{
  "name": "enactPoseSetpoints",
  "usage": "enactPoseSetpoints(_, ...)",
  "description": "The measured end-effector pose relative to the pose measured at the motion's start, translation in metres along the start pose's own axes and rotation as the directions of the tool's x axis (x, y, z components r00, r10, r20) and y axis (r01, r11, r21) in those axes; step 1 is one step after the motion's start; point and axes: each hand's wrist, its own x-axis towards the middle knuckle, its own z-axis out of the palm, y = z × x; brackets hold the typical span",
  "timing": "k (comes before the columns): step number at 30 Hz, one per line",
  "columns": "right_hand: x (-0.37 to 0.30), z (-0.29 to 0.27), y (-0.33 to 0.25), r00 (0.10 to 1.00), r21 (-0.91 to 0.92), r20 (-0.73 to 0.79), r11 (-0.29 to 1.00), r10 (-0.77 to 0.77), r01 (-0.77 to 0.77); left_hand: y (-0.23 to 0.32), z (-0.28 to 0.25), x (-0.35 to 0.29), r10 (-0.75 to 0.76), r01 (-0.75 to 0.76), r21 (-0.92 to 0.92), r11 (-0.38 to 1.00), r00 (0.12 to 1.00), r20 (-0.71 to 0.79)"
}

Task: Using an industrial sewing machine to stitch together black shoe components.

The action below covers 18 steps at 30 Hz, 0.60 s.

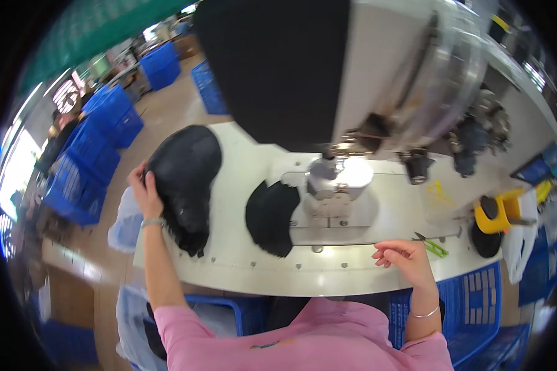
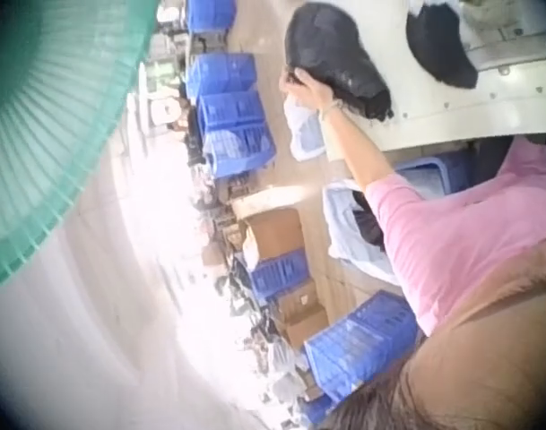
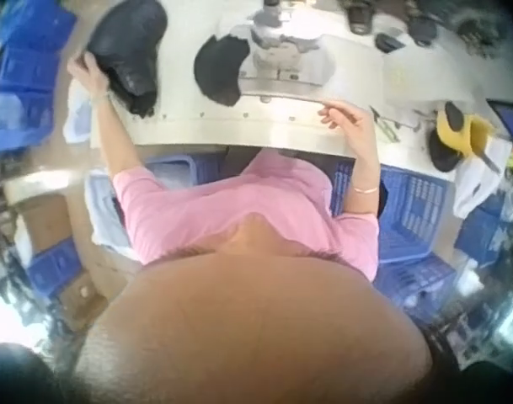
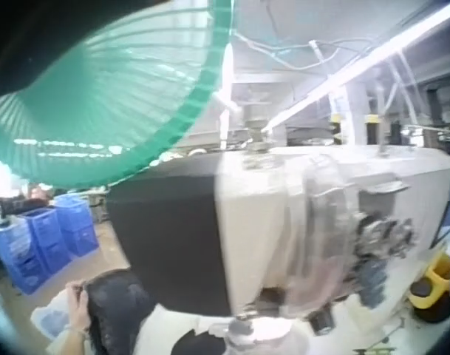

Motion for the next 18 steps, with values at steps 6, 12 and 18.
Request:
enactPoseSetpoints(6,-0.035,-0.087,0.026,0.646,-0.749,-0.596,0.621,-0.477,-0.232,0.006,-0.024,-0.007,-0.032,0.004,0.246,0.969,0.993,0.11)
enactPoseSetpoints(12,-0.076,-0.196,0.026,0.186,-0.626,-0.634,0.356,-0.751,-0.694,0.067,-0.012,-0.012,0.201,-0.218,0.325,0.92,0.976,0.084)
enactPoseSetpoints(18,-0.095,-0.297,0.068,0.301,-0.491,-0.848,0.431,-0.436,-0.757,0.142,0.02,-0.029,0.368,-0.422,0.21,0.882,0.895,0.251)
